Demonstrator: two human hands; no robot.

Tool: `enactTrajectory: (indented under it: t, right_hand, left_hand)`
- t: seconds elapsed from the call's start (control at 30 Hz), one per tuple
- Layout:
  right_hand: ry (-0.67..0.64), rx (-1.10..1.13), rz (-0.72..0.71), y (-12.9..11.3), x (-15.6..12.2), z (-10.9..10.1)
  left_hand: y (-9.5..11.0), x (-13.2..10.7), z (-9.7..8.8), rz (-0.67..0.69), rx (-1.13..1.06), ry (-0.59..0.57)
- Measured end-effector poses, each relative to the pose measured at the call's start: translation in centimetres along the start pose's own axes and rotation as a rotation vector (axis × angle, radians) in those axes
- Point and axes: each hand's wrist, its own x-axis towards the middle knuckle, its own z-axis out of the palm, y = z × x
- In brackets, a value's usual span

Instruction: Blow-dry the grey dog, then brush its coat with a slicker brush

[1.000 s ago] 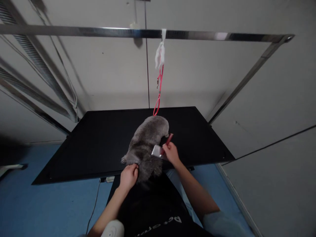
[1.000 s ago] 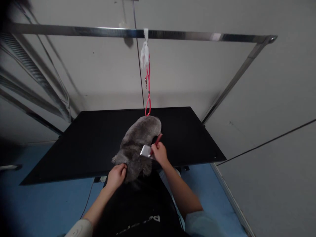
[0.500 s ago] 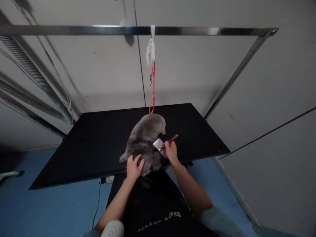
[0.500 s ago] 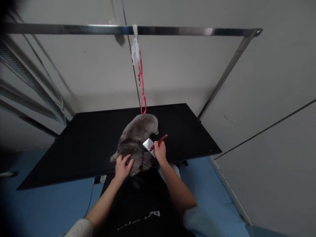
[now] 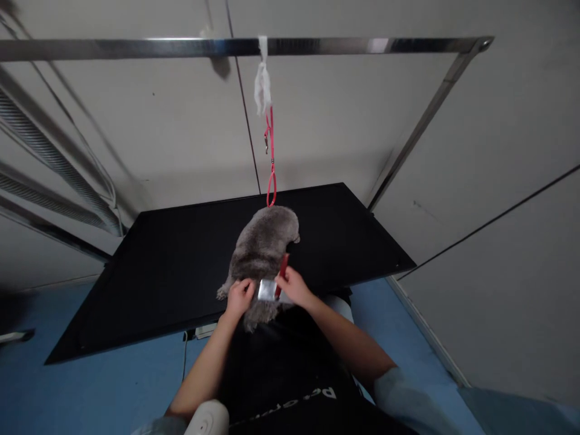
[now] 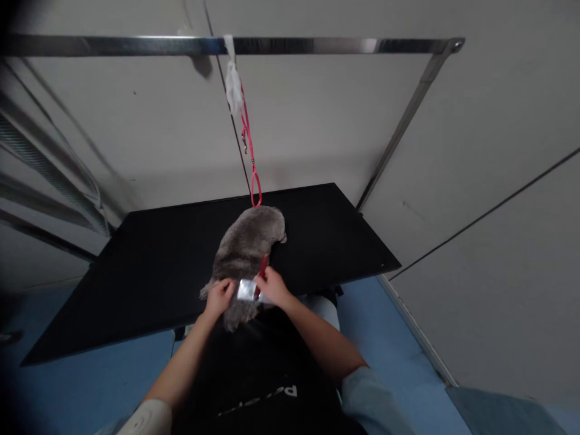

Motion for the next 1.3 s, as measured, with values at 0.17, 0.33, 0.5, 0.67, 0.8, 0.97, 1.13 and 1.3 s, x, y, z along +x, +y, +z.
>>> enactTrajectory:
  t: [0.17,0.33,0.5,0.67,0.8,0.97,1.13,1.3]
  right_hand:
    - [0.177,0.065,-0.010,0.1,-0.3,-0.2]
    - [0.102,0.121,0.009,0.9,-1.4,1.0]
    - [0.156,0.158,0.003,1.5,-2.2,1.3]
    - [0.327,0.212,0.069,1.3,-3.0,1.3]
    - [0.207,0.326,0.009,1.4,-3.7,1.6]
    - [0.544,0.350,0.073,2.3,-3.5,-1.9]
    - [0.260,0.561,0.043,2.0,-7.0,-3.8]
    - [-0.514,0.686,-0.092,0.5,-12.4,0.5]
  left_hand:
    - [-0.4,0.0,-0.1,-0.004,-0.048,-0.073]
    - [0.2,1.3,-0.3,0.000,-0.174,-0.134]
    - [0.8,2.6,-0.9,0.059,-0.139,-0.211]
    - [0.5,2.9,-1.2,0.138,-0.038,-0.237]
    - [0.5,3.1,-1.5,0.178,0.049,-0.260]
    - [2.6,1.1,-2.7,0.187,0.199,-0.241]
    - [3.6,-1.8,-1.8,0.257,0.226,-0.255]
    - [0.9,0.9,-1.0,0.242,0.121,-0.229]
